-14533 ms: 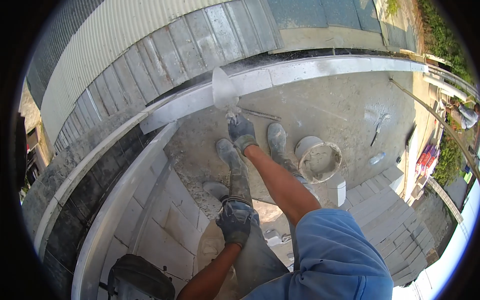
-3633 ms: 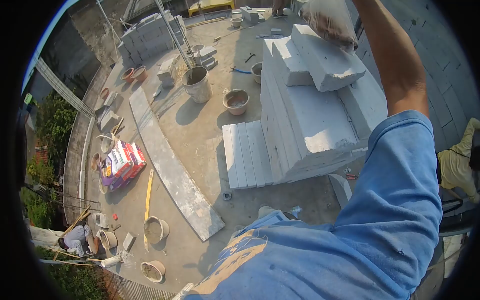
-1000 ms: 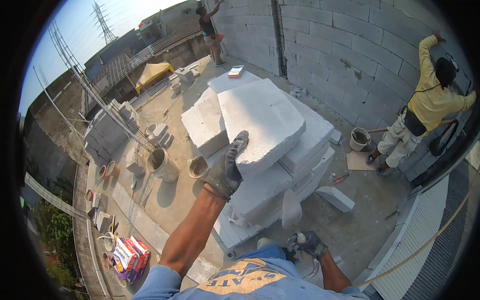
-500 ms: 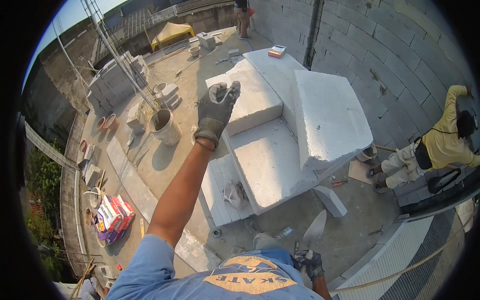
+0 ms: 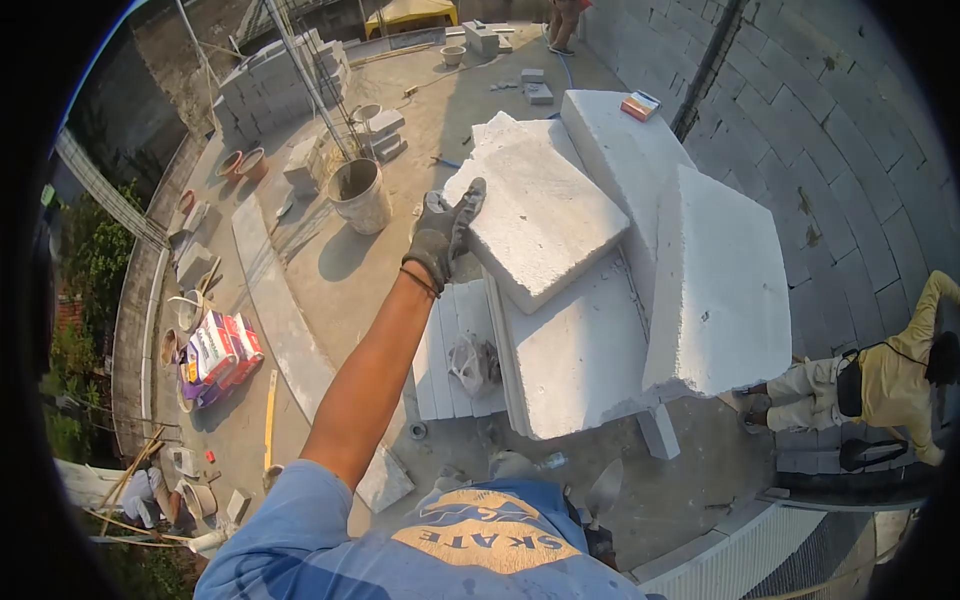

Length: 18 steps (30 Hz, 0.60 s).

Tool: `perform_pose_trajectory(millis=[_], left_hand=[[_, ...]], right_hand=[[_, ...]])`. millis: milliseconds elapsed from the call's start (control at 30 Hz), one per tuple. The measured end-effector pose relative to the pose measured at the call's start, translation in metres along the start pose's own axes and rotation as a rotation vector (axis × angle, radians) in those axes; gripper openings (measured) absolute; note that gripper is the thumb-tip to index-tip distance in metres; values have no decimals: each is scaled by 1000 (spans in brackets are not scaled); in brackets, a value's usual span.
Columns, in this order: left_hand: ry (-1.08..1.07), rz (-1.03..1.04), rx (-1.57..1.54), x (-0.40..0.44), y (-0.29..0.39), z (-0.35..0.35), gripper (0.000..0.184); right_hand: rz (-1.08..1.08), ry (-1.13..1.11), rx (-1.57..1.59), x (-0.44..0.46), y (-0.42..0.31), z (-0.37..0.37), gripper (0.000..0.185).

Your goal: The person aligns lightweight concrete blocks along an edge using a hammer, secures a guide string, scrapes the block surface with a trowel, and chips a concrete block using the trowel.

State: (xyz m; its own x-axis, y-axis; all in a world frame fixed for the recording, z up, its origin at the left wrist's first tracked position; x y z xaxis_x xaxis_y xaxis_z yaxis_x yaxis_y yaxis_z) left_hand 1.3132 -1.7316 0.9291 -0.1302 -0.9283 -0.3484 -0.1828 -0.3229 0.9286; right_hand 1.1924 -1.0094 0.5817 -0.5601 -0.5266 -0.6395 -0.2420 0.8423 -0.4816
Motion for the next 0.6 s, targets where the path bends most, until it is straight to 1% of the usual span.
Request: perform_pose_trajectory(millis=[33,67,100,167,200,267,300,367,400,433,467,533,600], left_hand=[[29,-37,-86,-8,-18,-7,83],[154,-60,-180,-27,-31,-16,83],[126,-114,-325,-47,-37,-20,79],[53,-332,-759,-60,-73,-12,74],[-108,-476,-978,-80,-77,-5,76],[34,-665,-699,-98,-93,10,116],[-8,-706,-840,-95,-106,28,108],[-204,-716,-1412,-69,-131,64,95],[-300,-700,-1681,-52,-148,68,88],[-331,-666,-1852,-36,-175,62,83],[-393,-765,-1848,-62,-173,25,76],[-211,-791,-1648,-121,-214,-34,83],[-84,-779,-1950,-152,-287,-64,78]], right_hand=[[-18,-13,-4,10,-5,-6,26],[-45,-20,7,20,-15,-13,26],[-75,-30,22,33,-25,-22,26],[-144,-66,35,65,-55,-44,25],[-176,-94,30,83,-71,-56,25],[-238,-144,14,123,-111,-78,25],[-265,-164,-7,141,-131,-88,25],[-310,-208,-50,175,-171,-100,24],[-332,-232,-85,189,-192,-103,24],[-352,-250,-119,203,-213,-101,24],[-370,-262,-145,211,-232,-99,24],[-406,-297,-214,228,-265,-87,23],[-446,-338,-274,237,-294,-67,23]])
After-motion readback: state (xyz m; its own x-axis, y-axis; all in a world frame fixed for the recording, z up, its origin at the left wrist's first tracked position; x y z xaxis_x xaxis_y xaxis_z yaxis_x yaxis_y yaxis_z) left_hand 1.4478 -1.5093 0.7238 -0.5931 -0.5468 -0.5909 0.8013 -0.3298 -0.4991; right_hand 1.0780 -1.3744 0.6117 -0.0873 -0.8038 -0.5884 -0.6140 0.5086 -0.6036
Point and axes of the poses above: each hand's wrist, its own x-axis towards the middle knuckle, its own z-axis out of the palm, y = z × x, the point moved 6 cm from there along x, towards the middle knuckle, and after that the axes turned 14 degrees about -z, right-handed, at the moved point
